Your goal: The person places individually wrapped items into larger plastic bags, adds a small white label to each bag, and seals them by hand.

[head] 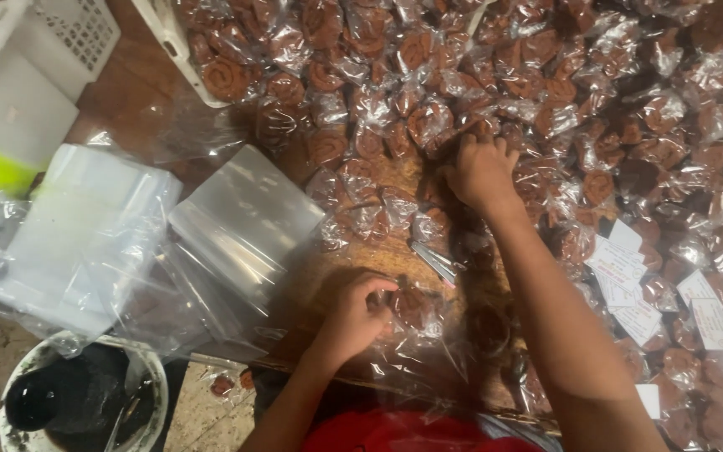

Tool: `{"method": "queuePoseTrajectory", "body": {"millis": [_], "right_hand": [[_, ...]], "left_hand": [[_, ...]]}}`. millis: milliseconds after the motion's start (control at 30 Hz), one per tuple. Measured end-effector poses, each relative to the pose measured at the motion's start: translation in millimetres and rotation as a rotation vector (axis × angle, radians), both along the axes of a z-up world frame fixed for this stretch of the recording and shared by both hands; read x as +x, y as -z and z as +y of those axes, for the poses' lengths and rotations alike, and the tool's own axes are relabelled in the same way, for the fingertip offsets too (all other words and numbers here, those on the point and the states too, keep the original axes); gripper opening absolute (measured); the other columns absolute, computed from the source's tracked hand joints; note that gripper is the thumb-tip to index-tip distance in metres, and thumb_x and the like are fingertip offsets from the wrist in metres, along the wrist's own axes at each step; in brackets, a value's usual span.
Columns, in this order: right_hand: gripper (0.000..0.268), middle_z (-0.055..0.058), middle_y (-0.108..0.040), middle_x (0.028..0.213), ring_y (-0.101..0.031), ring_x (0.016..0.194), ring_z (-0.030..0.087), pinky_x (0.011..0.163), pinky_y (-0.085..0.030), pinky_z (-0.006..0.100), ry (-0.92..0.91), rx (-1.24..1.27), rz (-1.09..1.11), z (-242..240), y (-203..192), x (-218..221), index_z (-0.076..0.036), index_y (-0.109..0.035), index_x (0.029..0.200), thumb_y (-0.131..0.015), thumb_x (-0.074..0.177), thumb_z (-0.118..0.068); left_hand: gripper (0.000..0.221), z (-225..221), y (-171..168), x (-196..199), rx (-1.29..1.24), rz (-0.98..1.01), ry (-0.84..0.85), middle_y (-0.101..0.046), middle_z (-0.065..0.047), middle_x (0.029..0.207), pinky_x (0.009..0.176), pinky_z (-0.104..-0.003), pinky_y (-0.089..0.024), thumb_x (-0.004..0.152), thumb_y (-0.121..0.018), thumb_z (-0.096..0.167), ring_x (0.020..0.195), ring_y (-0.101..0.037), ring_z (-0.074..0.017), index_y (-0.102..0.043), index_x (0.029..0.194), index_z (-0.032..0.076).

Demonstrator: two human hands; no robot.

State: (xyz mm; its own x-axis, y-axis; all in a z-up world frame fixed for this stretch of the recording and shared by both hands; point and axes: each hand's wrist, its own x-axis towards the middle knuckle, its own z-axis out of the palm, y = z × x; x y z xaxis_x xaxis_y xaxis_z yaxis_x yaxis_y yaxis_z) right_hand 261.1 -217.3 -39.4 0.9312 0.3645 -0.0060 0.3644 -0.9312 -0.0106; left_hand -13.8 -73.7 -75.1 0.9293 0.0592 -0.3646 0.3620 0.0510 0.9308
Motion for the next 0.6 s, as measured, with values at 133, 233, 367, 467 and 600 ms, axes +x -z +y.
{"method": "queuePoseTrajectory", "body": {"millis": [133, 233, 367, 467, 600], "right_hand": [[0.050, 0.025, -0.058, 0.123, -0.062, 0.108, 0.046, 0.094, -0.044, 0.060, 0.034, 0.181, 0.138, -2, 0, -6, -0.004, -0.070, 0.118, -0.084, 0.071, -0.017], [0.046, 0.026, -0.060, 0.119, -0.064, 0.108, 0.048, 0.095, -0.052, 0.053, -0.033, 0.509, 0.247, 23, -72, -65, -0.003, -0.071, 0.116, -0.085, 0.074, -0.014], [0.025, 0.023, -0.074, 0.099, -0.071, 0.094, 0.044, 0.085, -0.055, 0.054, -0.434, 0.669, 0.444, 69, -94, -117, -0.003, -0.075, 0.104, -0.075, 0.080, -0.008], [0.032, 0.021, -0.063, 0.123, -0.060, 0.112, 0.041, 0.099, -0.045, 0.044, -0.539, 0.318, 0.277, 70, -65, -123, -0.019, -0.075, 0.104, -0.072, 0.081, -0.042], [0.038, 0.021, -0.063, 0.120, -0.064, 0.104, 0.045, 0.090, -0.052, 0.043, -0.472, 0.323, 0.354, 76, -41, -142, -0.024, -0.073, 0.104, -0.080, 0.069, -0.038]], "left_hand": [[0.040, 0, 12, 1, 0.283, -0.244, -0.010, -0.073, -0.012, 0.107, 0.065, -0.036, -0.063, 0.073, -0.067, -0.005, 0.082, -0.074, -0.0312, -0.077, 0.111, 0.007], [0.040, 4, 6, 3, 0.214, -0.214, 0.013, -0.072, -0.014, 0.106, 0.057, -0.032, -0.062, 0.075, -0.064, -0.007, 0.066, -0.074, -0.0260, -0.077, 0.110, 0.006], [0.043, 4, -9, 3, 0.102, -0.140, 0.012, -0.068, -0.020, 0.109, 0.047, -0.028, -0.063, 0.077, -0.055, -0.013, 0.057, -0.074, -0.0217, -0.077, 0.111, 0.000], [0.033, -2, -9, 4, 0.187, -0.083, 0.011, -0.064, -0.011, 0.094, 0.070, -0.034, -0.063, 0.085, -0.063, -0.002, 0.056, -0.074, -0.0166, -0.081, 0.111, 0.009], [0.024, -18, 1, 5, 0.428, -0.009, 0.012, -0.073, -0.006, 0.068, 0.066, -0.029, -0.058, 0.082, -0.069, 0.014, 0.067, -0.075, -0.0217, -0.084, 0.100, 0.021]]}}
